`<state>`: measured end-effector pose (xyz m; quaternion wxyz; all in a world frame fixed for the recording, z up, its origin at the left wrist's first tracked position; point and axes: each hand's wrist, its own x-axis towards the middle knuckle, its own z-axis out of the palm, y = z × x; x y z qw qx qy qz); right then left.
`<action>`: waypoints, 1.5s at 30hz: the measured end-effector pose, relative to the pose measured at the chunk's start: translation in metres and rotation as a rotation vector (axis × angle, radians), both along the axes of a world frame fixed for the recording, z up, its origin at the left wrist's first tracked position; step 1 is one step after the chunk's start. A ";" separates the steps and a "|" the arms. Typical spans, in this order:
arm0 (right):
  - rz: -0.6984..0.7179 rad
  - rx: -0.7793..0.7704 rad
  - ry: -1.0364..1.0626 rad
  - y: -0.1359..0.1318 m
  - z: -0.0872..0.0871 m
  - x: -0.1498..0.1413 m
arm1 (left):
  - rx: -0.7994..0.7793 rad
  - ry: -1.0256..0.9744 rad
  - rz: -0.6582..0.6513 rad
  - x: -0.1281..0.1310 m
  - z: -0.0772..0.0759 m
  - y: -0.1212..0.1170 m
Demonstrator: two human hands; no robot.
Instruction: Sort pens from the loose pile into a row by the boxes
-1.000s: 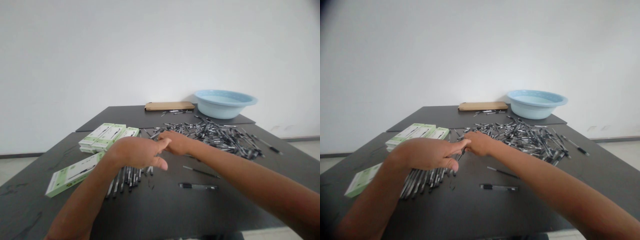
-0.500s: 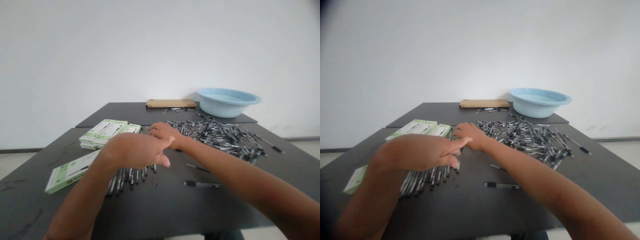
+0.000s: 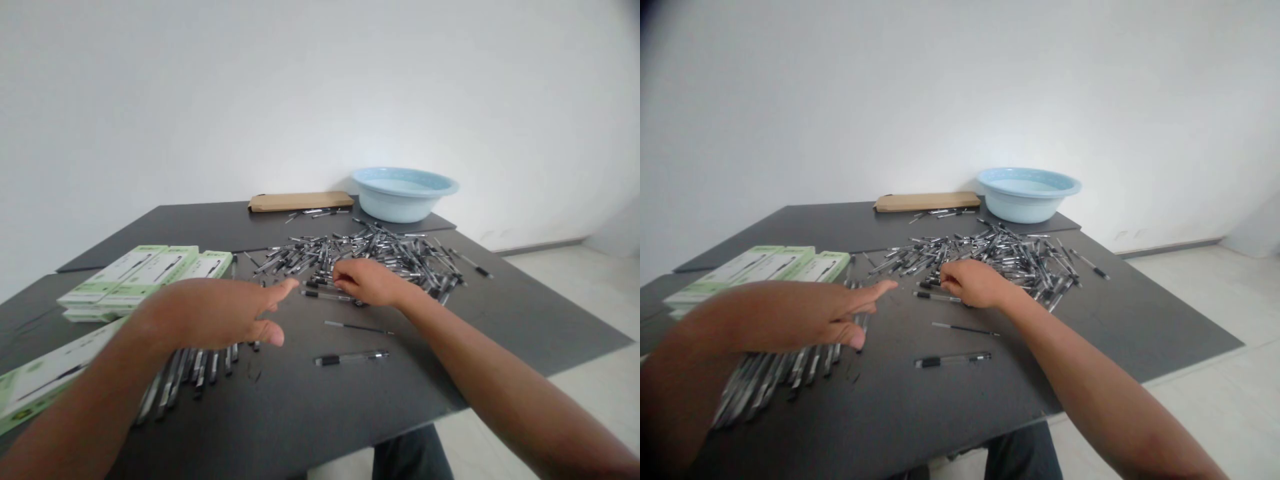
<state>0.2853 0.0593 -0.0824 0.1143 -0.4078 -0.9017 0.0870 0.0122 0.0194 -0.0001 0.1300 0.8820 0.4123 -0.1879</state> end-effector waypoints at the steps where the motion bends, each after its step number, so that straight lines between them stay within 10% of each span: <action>1: 0.010 -0.039 -0.022 -0.004 0.000 0.003 | -0.018 0.018 0.013 0.002 -0.002 0.001; 17: -0.014 -0.158 -0.446 -0.045 0.000 -0.016 | -0.123 0.089 0.002 0.022 -0.026 0.009; 25: -0.077 0.029 -0.286 -0.037 -0.001 -0.012 | -0.099 0.137 0.050 0.029 -0.016 0.005; 36: 0.227 -0.188 -0.317 -0.060 -0.004 -0.027 | -0.100 0.162 0.038 0.029 -0.012 0.003; 45: -0.059 0.066 0.074 -0.030 0.010 -0.006 | -0.066 0.121 0.035 0.018 -0.010 0.006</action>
